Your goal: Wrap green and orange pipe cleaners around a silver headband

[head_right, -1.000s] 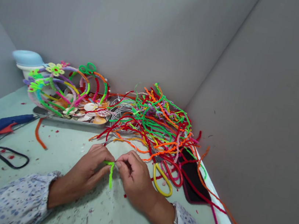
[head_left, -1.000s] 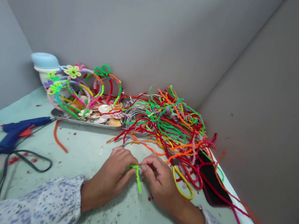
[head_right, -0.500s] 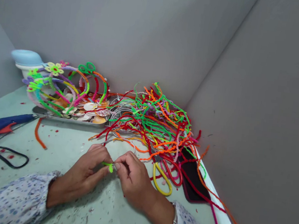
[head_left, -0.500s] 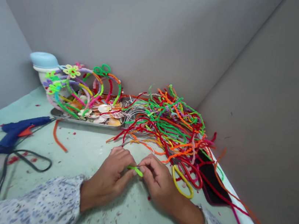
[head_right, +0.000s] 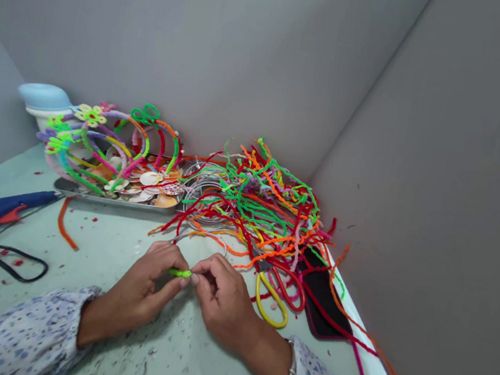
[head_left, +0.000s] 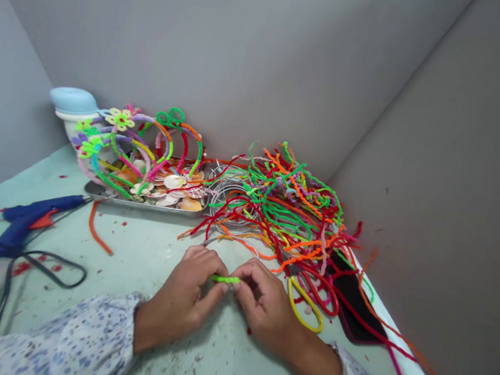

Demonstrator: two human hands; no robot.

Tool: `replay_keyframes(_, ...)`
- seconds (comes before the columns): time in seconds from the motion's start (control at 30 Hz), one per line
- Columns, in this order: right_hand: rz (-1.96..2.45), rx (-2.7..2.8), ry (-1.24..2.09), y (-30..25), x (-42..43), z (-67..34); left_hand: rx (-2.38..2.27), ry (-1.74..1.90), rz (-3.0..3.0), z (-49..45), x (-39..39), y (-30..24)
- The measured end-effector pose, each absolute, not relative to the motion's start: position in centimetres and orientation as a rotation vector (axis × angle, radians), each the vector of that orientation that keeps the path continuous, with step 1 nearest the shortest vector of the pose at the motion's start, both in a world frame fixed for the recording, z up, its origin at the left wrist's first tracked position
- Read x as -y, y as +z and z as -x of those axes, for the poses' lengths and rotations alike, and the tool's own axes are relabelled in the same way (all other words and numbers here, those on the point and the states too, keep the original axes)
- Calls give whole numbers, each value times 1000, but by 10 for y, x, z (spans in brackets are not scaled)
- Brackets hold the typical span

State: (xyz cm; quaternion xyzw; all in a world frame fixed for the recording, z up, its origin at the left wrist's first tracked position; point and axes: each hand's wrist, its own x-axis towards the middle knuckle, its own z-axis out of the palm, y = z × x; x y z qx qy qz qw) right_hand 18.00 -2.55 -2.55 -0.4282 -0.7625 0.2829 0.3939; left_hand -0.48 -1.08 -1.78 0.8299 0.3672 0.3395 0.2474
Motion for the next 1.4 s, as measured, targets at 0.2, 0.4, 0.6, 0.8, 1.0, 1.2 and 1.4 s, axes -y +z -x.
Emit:
replay_keyframes(0.2,1103,1922,708,-26,25,-179,-963,938,-2266,6,10,-17)
replay_keyframes(0.4,1089,1916,699,-24,26,-179,-965,931,-2265,5,8,-17)
replay_keyframes(0.6,1081,1956,675,-24,26,-178,-987,937,-2226,5,8,-17)
replay_keyframes(0.8,1087,1987,684,-25,26,-179,-1037,902,-2169,4,7,-16)
replay_keyframes(1.0,1074,1992,674,-26,25,-179,-1072,892,-2124,3,7,-17)
replay_keyframes(1.2,1098,1958,675,-24,25,-179,-1030,925,-2217,2,8,-16)
replay_keyframes(1.4,1093,1970,642,-25,26,-179,-1044,936,-2221,2,7,-16)
